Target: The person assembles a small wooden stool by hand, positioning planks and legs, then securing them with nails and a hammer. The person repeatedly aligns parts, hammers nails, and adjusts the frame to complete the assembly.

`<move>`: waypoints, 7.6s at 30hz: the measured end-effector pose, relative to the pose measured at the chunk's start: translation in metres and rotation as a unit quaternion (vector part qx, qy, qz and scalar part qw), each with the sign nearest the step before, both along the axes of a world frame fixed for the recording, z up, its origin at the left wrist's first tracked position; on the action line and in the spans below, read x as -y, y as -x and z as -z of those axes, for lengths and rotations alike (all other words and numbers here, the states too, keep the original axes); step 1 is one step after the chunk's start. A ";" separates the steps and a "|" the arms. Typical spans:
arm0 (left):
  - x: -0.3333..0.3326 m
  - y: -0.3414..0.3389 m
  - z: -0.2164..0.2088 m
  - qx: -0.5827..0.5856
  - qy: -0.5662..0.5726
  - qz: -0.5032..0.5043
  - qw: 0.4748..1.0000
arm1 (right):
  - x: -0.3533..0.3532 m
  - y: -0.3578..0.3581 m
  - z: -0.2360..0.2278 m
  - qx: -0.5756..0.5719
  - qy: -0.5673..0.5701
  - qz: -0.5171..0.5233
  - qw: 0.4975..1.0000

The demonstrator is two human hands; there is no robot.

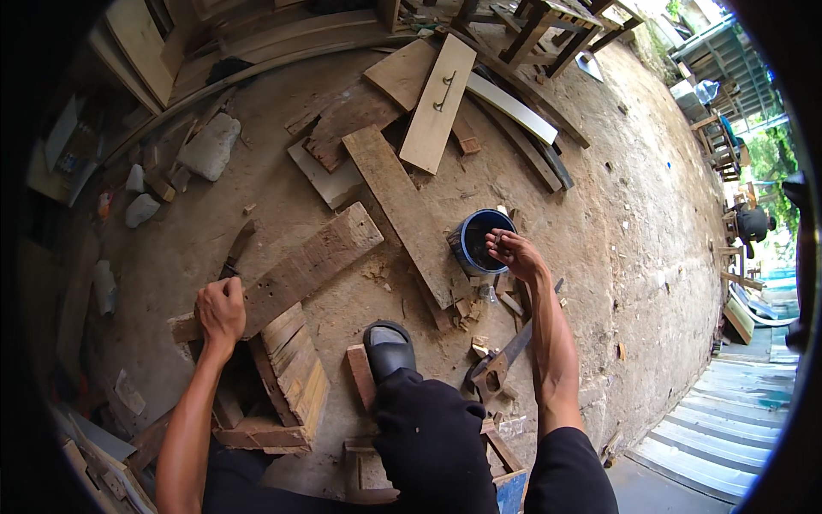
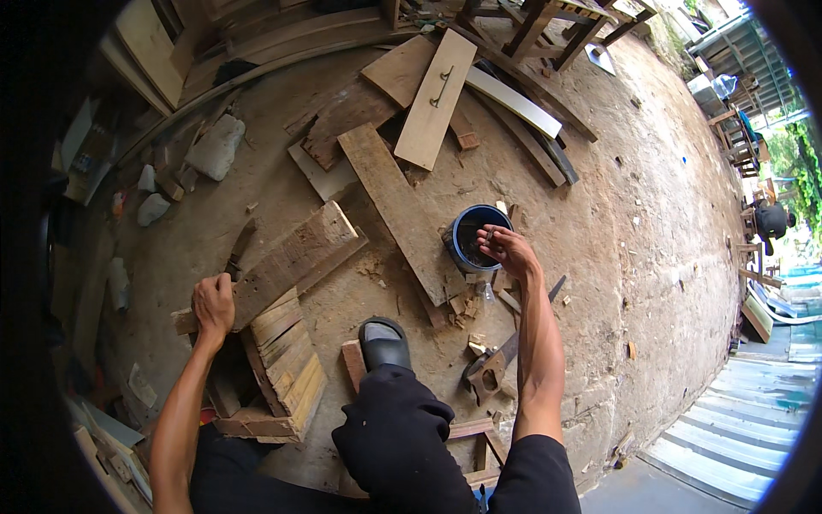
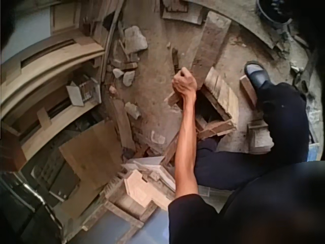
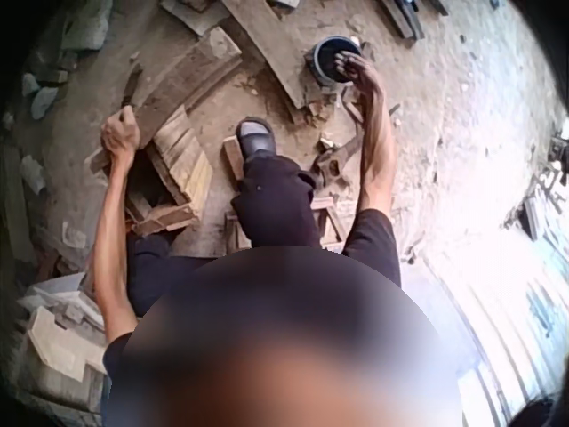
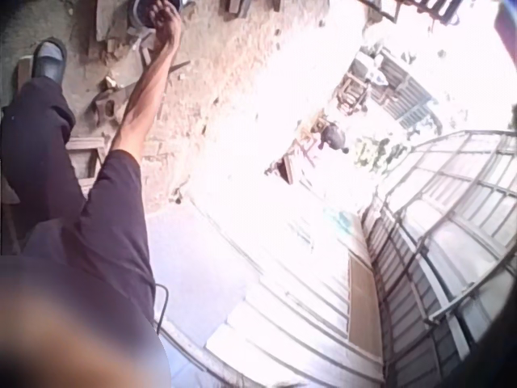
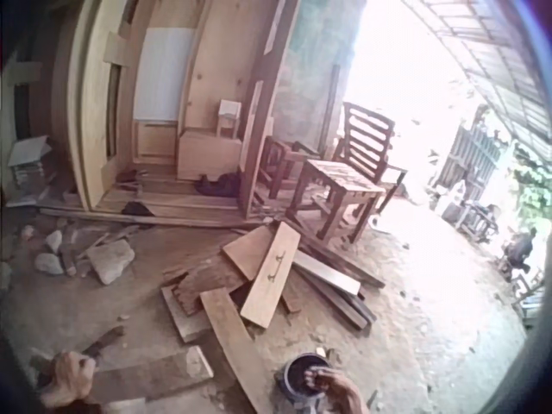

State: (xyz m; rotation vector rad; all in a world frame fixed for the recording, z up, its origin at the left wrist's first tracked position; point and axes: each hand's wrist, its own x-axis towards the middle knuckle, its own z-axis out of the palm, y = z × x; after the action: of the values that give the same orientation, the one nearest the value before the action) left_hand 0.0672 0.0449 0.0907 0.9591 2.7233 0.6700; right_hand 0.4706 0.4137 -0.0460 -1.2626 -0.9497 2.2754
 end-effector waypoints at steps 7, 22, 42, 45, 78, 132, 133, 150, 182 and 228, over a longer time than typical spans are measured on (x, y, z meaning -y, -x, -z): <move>0.000 0.004 0.004 -0.015 0.008 0.003 1.000 | -0.004 -0.006 0.004 0.015 -0.020 -0.020 0.999; 0.004 0.004 0.016 -0.021 -0.035 0.003 0.999 | 0.012 0.051 -0.072 0.188 -0.196 -0.040 0.961; 0.005 -0.002 0.033 -0.024 -0.083 -0.046 0.995 | 0.214 0.304 -0.255 0.038 -0.415 -0.500 0.760; 0.007 -0.003 0.035 -0.043 -0.126 -0.034 0.990 | 0.213 0.312 -0.240 0.097 -0.460 -0.488 0.736; 0.003 0.008 0.015 0.006 -0.024 -0.014 1.000 | 0.310 0.244 -0.067 -0.096 -0.066 -0.035 0.993; 0.002 0.005 0.006 -0.026 0.006 -0.001 1.000 | 0.290 -0.107 0.092 0.583 -0.411 -0.348 0.608; 0.002 0.006 0.007 -0.032 0.002 -0.004 0.999 | 0.297 -0.106 0.098 0.605 -0.388 -0.315 0.620; 0.002 0.006 0.011 -0.026 -0.020 -0.019 0.999 | 0.272 -0.030 0.119 0.461 -0.188 -0.055 0.865; 0.014 -0.002 0.023 -0.107 -0.283 0.066 0.951 | 0.280 0.316 -0.141 0.115 -0.665 -0.140 0.725; 0.015 -0.006 0.029 -0.138 -0.323 0.047 0.935 | 0.288 0.263 -0.217 0.164 -0.446 -0.260 0.841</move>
State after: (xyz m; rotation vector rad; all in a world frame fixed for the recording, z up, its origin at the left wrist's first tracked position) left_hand 0.0727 0.0296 0.0615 1.3939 2.6912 1.5785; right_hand 0.2079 0.1260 0.1714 -1.0073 -2.3496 1.4962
